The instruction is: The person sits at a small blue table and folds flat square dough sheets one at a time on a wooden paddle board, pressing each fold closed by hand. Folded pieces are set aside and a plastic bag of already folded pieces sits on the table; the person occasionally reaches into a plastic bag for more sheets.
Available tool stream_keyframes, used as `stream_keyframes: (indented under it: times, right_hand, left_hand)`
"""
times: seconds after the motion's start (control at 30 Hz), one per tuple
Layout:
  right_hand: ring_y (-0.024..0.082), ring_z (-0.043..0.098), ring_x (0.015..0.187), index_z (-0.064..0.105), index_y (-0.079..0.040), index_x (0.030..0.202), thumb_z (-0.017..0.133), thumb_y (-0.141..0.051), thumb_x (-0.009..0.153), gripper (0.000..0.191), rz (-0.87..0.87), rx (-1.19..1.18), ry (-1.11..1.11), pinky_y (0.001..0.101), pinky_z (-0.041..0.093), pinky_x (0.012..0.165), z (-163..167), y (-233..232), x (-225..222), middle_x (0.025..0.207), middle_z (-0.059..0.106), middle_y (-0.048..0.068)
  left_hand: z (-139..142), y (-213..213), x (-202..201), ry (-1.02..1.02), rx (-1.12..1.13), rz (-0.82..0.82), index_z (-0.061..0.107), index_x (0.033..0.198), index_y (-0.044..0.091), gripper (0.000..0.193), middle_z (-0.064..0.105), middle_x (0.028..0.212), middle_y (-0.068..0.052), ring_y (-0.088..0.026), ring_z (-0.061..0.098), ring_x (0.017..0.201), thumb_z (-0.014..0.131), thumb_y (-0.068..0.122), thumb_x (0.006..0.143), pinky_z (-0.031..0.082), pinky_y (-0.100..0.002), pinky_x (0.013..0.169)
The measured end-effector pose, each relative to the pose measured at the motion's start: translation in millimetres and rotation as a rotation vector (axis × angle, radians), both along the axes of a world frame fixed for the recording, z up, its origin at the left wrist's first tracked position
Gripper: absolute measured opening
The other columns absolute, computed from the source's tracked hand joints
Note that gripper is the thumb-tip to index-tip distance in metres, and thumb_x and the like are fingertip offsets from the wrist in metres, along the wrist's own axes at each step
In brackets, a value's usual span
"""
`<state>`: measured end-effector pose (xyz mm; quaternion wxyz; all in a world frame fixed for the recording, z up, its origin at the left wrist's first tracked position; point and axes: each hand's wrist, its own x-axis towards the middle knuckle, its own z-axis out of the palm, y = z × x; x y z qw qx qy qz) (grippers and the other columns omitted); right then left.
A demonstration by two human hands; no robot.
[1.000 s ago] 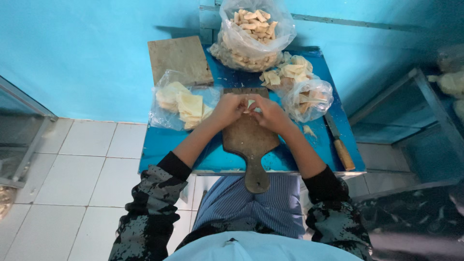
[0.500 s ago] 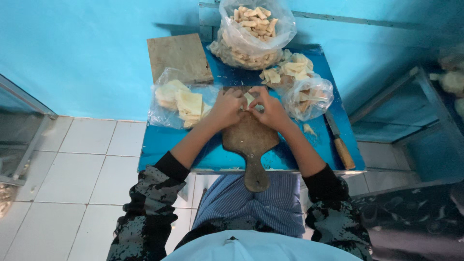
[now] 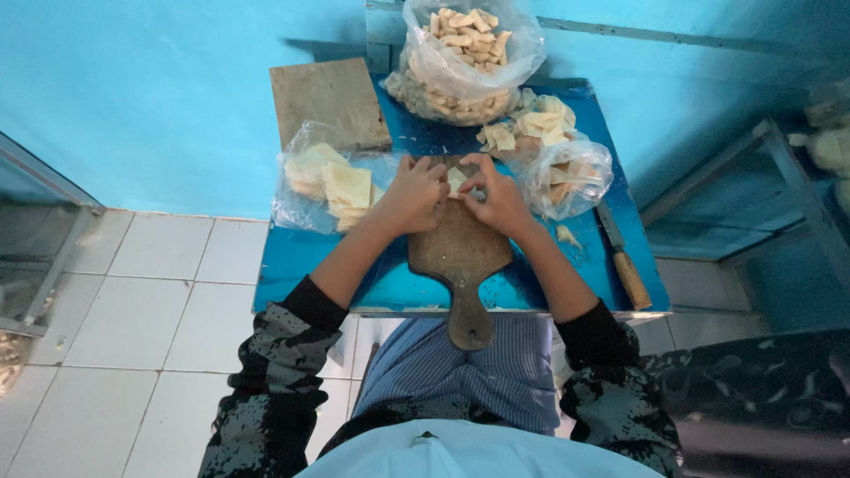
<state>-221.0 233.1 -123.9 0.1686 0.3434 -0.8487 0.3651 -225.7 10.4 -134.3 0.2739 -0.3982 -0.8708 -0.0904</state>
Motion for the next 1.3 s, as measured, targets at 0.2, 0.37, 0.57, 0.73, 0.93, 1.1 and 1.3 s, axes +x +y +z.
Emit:
stream_keyframes:
  times: [0.2, 0.37, 0.57, 0.73, 0.93, 1.1, 1.3]
  right_hand:
    - [0.034, 0.073, 0.095, 0.045, -0.006, 0.134, 0.077, -0.002, 0.087, 0.057, 0.045, 0.035, 0.104, 0.0442, 0.055, 0.078, 2, 0, 3, 0.093, 0.074, 0.013]
    - [0.033, 0.075, 0.095, 0.043, -0.005, 0.136, 0.071, 0.006, 0.086, 0.058, 0.044, 0.015, 0.053, 0.0418, 0.057, 0.079, 1, 0, 1, 0.094, 0.074, 0.014]
    - [0.031, 0.076, 0.091, 0.043, -0.007, 0.138, 0.071, 0.006, 0.085, 0.061, 0.052, -0.013, -0.013, 0.0405, 0.058, 0.079, 0, 1, -3, 0.093, 0.075, 0.013]
    - [0.033, 0.074, 0.092, 0.045, -0.010, 0.137, 0.073, 0.006, 0.084, 0.063, 0.008, 0.005, 0.037, 0.0433, 0.055, 0.081, 2, 1, -2, 0.091, 0.075, 0.012]
    - [0.033, 0.074, 0.092, 0.043, -0.010, 0.140, 0.069, 0.007, 0.084, 0.064, -0.027, -0.027, -0.015, 0.0429, 0.054, 0.081, 3, -2, -1, 0.088, 0.075, 0.010]
    - [0.029, 0.072, 0.099, 0.049, -0.013, 0.140, 0.070, 0.006, 0.083, 0.063, -0.110, 0.085, 0.154, 0.0485, 0.041, 0.091, 0, -3, -1, 0.094, 0.077, 0.005]
    - [0.026, 0.065, 0.110, 0.051, -0.012, 0.135, 0.078, -0.005, 0.082, 0.060, -0.060, 0.151, 0.275, 0.0464, 0.037, 0.095, -4, -1, -2, 0.099, 0.075, 0.000]
  left_hand:
    - [0, 5, -5, -0.076, 0.250, -0.058, 0.071, 0.096, 0.013, 0.022, 0.063, 0.100, -0.008, -0.033, 0.058, 0.101, 0.078, 0.027, 0.081, 0.037, -0.053, 0.082]
    - [-12, 9, -14, -0.140, 0.236, -0.048, 0.072, 0.090, 0.017, 0.012, 0.068, 0.096, -0.005, -0.030, 0.061, 0.107, 0.075, 0.018, 0.079, 0.037, -0.054, 0.088]
    - [-15, 13, -18, -0.222, 0.273, 0.002, 0.074, 0.088, 0.018, 0.007, 0.071, 0.093, -0.007, -0.030, 0.061, 0.109, 0.075, 0.016, 0.081, 0.036, -0.055, 0.088]
    - [-11, 14, -20, -0.266, 0.336, 0.004, 0.075, 0.087, 0.019, 0.008, 0.073, 0.092, -0.003, -0.029, 0.063, 0.107, 0.075, 0.017, 0.080, 0.036, -0.056, 0.093]
    - [-10, 16, -21, -0.319, 0.335, 0.065, 0.074, 0.088, 0.020, 0.008, 0.073, 0.091, 0.001, -0.029, 0.061, 0.105, 0.073, 0.016, 0.081, 0.036, -0.058, 0.091]
    - [-15, 19, -19, -0.119, 0.294, 0.082, 0.074, 0.085, 0.020, 0.008, 0.066, 0.101, -0.003, -0.030, 0.058, 0.106, 0.074, 0.014, 0.079, 0.037, -0.057, 0.089]
    - [-16, 21, -20, -0.145, 0.287, 0.107, 0.075, 0.084, 0.018, 0.008, 0.063, 0.103, -0.004, -0.030, 0.057, 0.105, 0.077, 0.015, 0.076, 0.036, -0.058, 0.088]
